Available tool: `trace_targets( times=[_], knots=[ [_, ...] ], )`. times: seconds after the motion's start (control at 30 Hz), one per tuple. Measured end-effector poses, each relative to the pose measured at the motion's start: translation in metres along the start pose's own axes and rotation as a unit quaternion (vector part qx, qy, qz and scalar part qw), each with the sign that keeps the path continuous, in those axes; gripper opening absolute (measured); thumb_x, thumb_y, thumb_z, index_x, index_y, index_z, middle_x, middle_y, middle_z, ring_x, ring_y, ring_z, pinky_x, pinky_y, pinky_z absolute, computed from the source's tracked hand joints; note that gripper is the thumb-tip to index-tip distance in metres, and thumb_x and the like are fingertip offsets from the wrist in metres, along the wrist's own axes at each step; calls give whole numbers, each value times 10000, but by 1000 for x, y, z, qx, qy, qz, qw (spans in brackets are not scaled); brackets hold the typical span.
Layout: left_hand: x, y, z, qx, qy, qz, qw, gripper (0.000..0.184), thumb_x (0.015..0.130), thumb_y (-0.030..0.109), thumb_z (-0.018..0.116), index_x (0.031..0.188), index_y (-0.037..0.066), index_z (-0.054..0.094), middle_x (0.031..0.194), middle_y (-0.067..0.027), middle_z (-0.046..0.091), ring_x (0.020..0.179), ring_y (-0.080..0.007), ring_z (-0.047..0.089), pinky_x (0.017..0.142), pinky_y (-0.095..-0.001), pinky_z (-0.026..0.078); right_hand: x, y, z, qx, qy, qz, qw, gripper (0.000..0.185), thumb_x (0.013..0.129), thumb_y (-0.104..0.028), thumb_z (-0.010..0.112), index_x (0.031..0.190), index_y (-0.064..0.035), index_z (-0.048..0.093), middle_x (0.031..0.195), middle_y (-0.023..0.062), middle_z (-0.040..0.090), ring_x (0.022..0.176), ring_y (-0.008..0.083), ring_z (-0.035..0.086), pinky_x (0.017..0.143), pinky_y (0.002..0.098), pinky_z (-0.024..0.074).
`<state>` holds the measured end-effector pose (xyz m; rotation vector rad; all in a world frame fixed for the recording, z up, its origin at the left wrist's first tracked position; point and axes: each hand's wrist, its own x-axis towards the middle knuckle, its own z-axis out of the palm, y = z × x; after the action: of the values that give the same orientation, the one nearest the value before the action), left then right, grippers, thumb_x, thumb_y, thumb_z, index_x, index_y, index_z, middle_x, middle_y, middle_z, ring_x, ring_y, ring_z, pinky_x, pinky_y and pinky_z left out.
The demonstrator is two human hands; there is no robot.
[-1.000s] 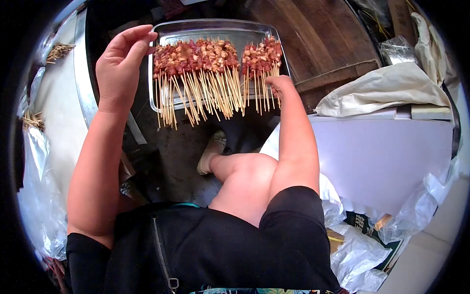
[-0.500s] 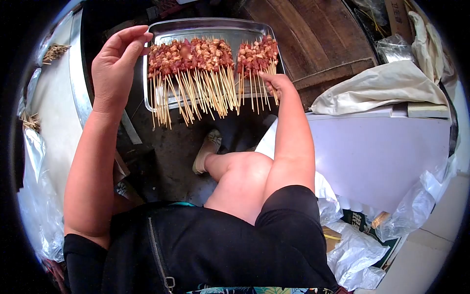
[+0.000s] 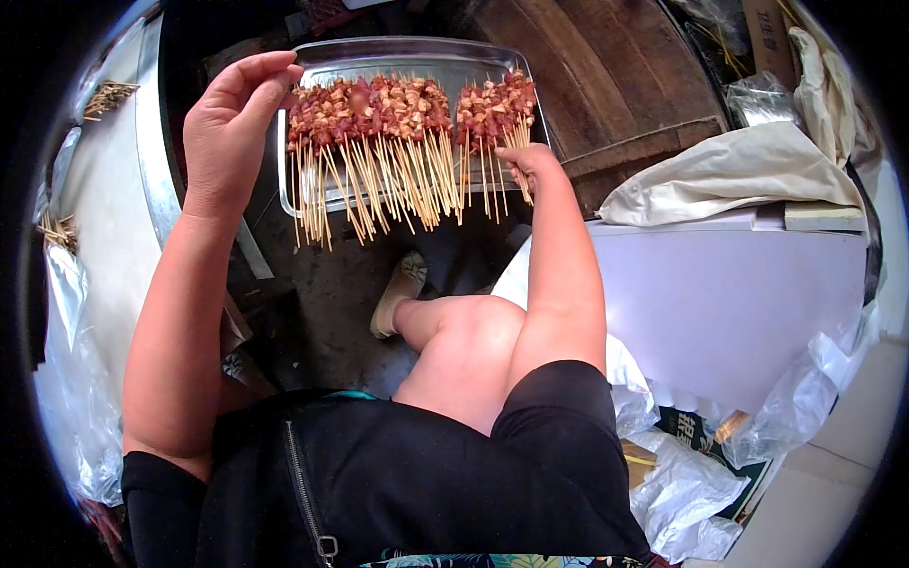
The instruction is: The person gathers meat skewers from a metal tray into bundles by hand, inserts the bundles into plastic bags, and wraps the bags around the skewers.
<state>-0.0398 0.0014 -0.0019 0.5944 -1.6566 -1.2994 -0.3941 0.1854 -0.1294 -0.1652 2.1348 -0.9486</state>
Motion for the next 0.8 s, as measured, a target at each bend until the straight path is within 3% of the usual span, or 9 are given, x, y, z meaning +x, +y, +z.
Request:
trace_targets(
  times=[0.17,0.3,0.33,0.43,0.57,0.7,0.8],
  knots=[
    [1,-4,0,-1,-4,5,1000,180,886,68,576,1049,27,641,948,-66,666,868,-121,632,804,-243,510,9,6,8,-104,29,-27,994,237,657,-107,790,600,-67,564,514,23,513,396,116,419,374,286,322],
    [1,-3,0,-9,-3,12,1000,179,888,69,574,1049,28,642,950,-66,666,867,-123,633,800,-244,513,4,1,19,-155,73,-55,984,171,665,-69,744,598,-16,596,552,68,567,459,149,531,415,290,385],
    [1,-3,0,-8,-6,4,1000,179,888,68,573,1049,27,641,952,-66,666,870,-123,633,800,-245,514,11,6,17,-115,46,-59,990,123,683,-54,719,658,17,621,606,96,612,506,169,587,448,287,437],
    [0,-4,0,-4,-6,14,1000,177,888,63,571,1046,29,644,956,-65,666,875,-125,633,803,-244,514,15,2,7,-67,-2,-28,997,115,697,-42,702,697,36,618,635,116,627,512,168,601,458,303,474],
    [0,-4,1,-7,-1,25,1000,174,889,63,570,1043,33,647,953,-65,667,878,-124,634,804,-248,516,14,3,0,0,-29,-22,999,74,737,-11,682,762,17,618,662,109,638,513,159,611,416,270,475],
    [0,-2,0,9,-6,16,1000,175,892,66,568,1044,35,648,952,-64,669,882,-124,634,811,-251,516,-1,-3,8,66,-45,19,997,121,721,-23,718,773,3,612,635,85,618,477,134,576,376,242,439],
    [0,-3,1,7,-5,16,1000,177,893,73,568,1047,35,647,953,-64,669,885,-123,634,813,-252,516,-13,-3,21,43,-42,-1,998,217,679,-82,785,773,-11,603,605,53,577,396,94,450,333,217,361]
  ],
)
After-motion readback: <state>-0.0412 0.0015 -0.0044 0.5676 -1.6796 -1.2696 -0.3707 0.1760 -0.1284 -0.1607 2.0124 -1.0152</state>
